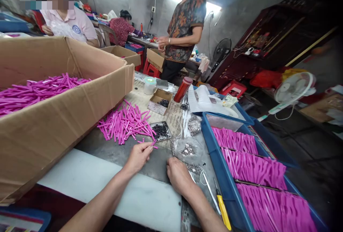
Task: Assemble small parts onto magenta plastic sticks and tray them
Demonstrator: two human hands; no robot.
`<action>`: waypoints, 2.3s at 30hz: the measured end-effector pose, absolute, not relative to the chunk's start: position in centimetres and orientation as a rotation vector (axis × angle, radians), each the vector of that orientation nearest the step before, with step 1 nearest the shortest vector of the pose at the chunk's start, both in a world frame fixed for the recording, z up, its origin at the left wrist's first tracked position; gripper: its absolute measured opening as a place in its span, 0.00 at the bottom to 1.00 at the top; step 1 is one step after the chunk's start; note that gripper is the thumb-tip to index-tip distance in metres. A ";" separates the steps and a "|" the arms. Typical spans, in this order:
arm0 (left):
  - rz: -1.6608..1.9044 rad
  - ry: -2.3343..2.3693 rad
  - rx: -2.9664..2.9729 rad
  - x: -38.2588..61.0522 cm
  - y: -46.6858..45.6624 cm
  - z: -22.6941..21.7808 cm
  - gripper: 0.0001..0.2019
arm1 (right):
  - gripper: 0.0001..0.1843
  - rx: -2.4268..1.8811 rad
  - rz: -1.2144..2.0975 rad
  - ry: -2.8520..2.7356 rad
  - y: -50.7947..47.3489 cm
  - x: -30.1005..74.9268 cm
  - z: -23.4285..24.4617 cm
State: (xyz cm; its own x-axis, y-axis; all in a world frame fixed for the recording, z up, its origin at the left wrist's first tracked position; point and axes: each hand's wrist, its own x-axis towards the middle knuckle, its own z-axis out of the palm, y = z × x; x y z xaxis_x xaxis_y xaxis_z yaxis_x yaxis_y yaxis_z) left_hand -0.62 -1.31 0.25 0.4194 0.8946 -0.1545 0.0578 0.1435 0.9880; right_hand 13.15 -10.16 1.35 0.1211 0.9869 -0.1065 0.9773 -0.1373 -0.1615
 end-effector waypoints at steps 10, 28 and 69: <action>0.953 0.976 1.471 -0.5 -2.7 0.8 0.15 | 0.07 -1.877 0.536 -1.532 -10.9 12.7 2.6; 0.829 0.835 1.414 1.0 -5.7 2.5 0.16 | 0.08 -0.949 1.078 -0.443 -11.2 11.2 2.7; 1.023 0.678 1.738 1.2 -8.5 4.0 0.13 | 0.10 -0.918 0.975 -0.537 -11.9 10.4 1.5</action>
State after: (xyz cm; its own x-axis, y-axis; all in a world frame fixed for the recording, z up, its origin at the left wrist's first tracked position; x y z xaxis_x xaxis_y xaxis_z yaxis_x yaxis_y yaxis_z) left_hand 1.24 -8.50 3.95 0.4912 0.8061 0.3299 -0.0103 -0.3733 0.9276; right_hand 10.41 -11.92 1.50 0.4809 0.8768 -0.0060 -0.4634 0.2484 -0.8506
